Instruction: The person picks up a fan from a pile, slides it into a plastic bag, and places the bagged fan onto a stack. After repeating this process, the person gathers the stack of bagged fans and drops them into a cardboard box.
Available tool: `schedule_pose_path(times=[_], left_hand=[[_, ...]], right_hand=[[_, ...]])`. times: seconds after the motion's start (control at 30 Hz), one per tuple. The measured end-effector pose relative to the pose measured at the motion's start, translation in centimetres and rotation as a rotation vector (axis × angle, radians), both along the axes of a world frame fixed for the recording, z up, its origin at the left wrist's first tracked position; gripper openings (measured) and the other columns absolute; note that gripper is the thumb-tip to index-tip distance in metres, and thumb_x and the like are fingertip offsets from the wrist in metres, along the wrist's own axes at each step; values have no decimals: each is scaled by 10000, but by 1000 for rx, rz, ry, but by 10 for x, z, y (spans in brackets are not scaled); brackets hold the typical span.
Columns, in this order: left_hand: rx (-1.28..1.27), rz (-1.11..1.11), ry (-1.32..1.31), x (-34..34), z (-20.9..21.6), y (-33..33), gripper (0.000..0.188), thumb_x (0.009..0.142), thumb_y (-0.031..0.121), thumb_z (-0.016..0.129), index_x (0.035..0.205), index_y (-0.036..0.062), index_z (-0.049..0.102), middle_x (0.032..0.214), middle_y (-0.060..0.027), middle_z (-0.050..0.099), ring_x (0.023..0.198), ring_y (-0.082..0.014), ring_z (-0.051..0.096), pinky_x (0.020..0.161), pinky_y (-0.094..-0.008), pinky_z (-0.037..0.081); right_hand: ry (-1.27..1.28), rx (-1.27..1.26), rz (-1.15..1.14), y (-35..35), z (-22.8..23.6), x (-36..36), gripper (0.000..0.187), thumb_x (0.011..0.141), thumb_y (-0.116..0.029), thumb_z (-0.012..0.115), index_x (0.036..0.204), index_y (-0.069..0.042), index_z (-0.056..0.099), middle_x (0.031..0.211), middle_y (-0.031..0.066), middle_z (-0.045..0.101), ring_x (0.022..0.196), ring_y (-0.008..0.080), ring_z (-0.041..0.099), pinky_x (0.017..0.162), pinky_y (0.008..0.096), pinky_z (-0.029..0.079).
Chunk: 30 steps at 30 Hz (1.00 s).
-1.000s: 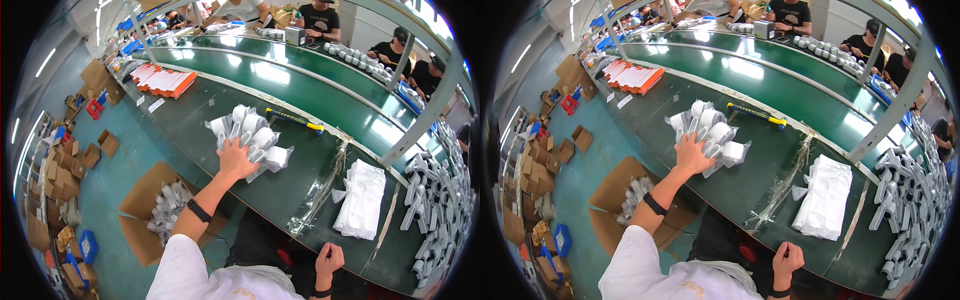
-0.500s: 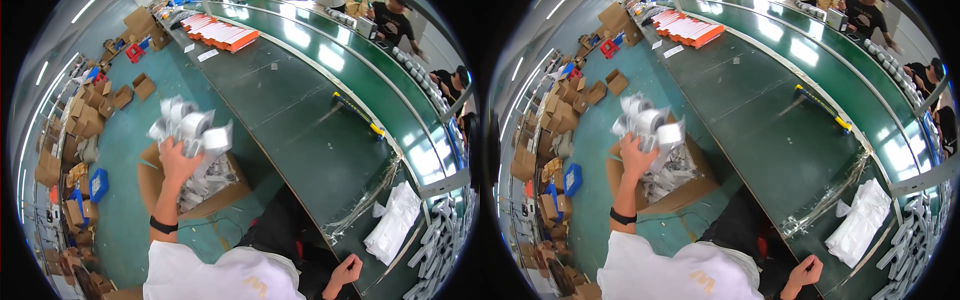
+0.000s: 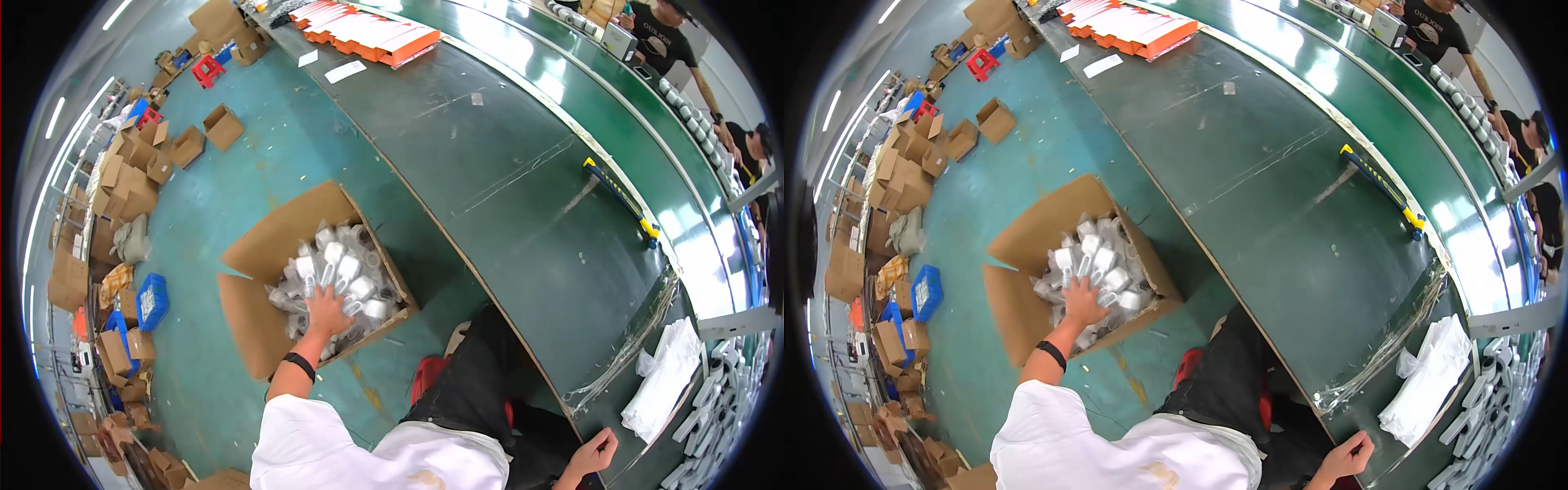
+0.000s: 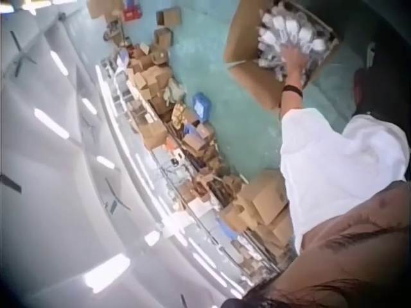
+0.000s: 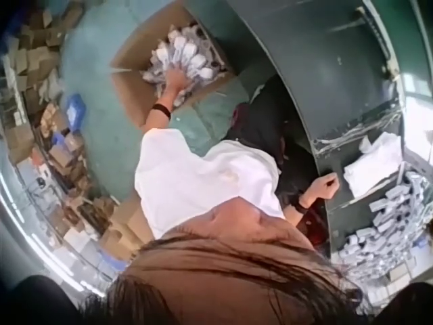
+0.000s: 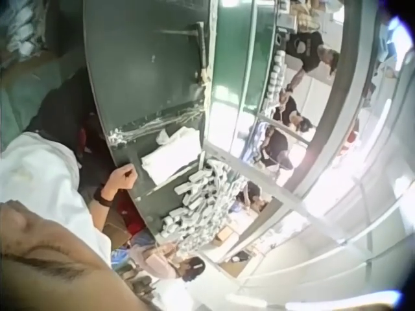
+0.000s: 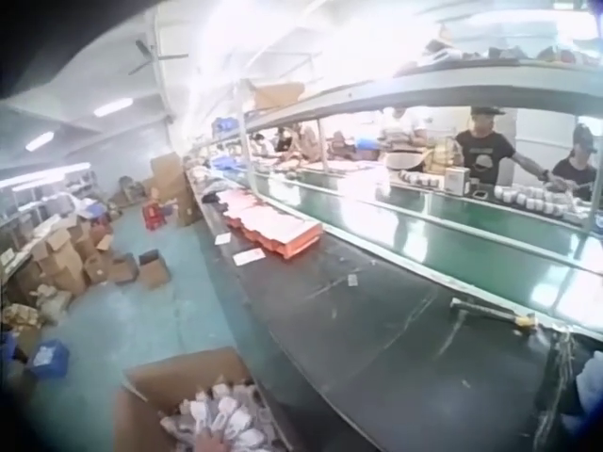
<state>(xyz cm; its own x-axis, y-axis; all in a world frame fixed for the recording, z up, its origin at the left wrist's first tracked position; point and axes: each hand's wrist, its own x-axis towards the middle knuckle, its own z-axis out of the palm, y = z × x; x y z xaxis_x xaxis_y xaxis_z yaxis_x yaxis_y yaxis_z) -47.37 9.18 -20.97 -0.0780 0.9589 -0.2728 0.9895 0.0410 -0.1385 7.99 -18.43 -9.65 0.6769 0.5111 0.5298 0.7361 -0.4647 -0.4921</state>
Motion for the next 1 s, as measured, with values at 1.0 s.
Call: schedule_pose_path(times=[1.0], left_hand=[[-286, -63, 84, 8, -27, 57, 392, 835, 432, 601, 1086, 151, 710, 1269, -83, 635, 1329, -338, 449, 1009, -725, 268]], right_hand=[[-44, 44, -5, 25, 22, -15, 107, 858, -3, 624, 752, -8, 603, 621, 88, 499, 517, 201, 457, 479, 327, 352]])
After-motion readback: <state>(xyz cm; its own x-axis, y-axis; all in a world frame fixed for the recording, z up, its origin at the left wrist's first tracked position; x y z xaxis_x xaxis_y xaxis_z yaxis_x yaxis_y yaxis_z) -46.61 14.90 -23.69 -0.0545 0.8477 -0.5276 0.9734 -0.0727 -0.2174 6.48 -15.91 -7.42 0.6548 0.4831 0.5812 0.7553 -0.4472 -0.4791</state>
